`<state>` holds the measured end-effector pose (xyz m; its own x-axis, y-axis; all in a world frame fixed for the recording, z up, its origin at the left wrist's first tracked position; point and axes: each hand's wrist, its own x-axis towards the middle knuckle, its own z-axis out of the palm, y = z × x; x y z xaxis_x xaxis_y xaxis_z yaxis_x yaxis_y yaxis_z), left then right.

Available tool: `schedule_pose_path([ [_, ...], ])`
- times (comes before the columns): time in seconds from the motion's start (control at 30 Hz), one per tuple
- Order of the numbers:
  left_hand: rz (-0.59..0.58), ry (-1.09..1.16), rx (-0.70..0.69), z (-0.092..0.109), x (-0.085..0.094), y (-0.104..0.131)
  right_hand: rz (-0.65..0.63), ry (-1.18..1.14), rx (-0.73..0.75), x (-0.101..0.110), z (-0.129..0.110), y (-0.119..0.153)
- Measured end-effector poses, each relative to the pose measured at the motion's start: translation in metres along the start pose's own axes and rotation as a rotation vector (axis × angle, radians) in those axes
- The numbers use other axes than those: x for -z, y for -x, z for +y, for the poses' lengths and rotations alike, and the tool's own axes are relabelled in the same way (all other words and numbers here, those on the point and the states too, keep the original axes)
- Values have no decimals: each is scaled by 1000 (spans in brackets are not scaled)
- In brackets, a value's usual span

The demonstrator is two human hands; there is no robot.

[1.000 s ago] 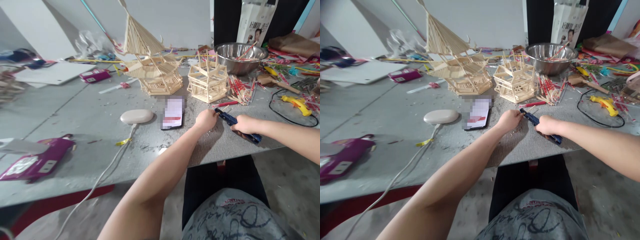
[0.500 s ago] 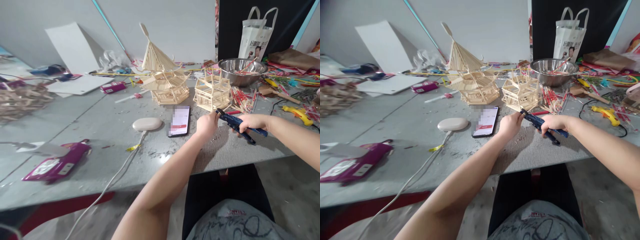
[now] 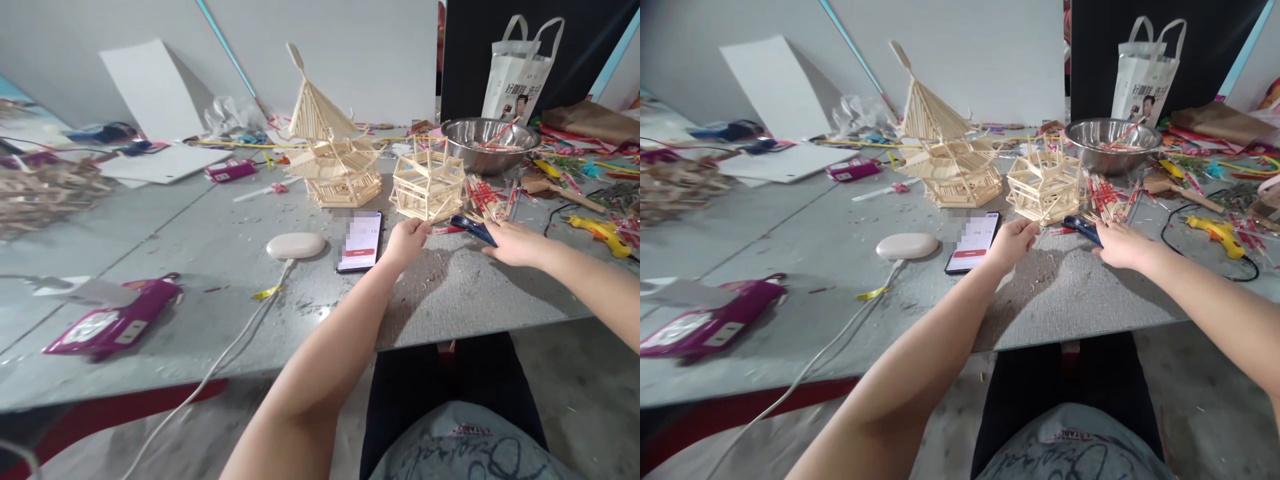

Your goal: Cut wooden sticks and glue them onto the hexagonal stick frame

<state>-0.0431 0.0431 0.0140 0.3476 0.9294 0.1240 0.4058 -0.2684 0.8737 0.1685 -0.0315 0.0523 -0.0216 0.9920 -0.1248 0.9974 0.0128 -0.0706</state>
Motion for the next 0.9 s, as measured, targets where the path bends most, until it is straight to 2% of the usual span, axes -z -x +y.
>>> schedule_pose_path([
  [0.1,-96,216,4,5,-6,7,130,140,-91,-24,11,-12],
  [0.2,-158,257,22,9,-11,13,260,136,-64,-41,23,-23],
  [0.33,-188,246,66,9,-14,13,538,105,-10,-44,22,-27],
  [0.4,-204,262,104,8,-15,13,621,94,102,-41,13,-25],
  [0.5,-249,301,145,10,-17,14,597,121,374,-37,-5,-22],
  [0.6,-283,334,162,14,-18,17,535,142,529,-36,-14,-24],
  [0.7,-307,358,198,17,-19,19,529,144,586,-37,-13,-30],
  [0.9,-333,383,261,20,-19,20,605,186,611,-45,-9,-33],
])
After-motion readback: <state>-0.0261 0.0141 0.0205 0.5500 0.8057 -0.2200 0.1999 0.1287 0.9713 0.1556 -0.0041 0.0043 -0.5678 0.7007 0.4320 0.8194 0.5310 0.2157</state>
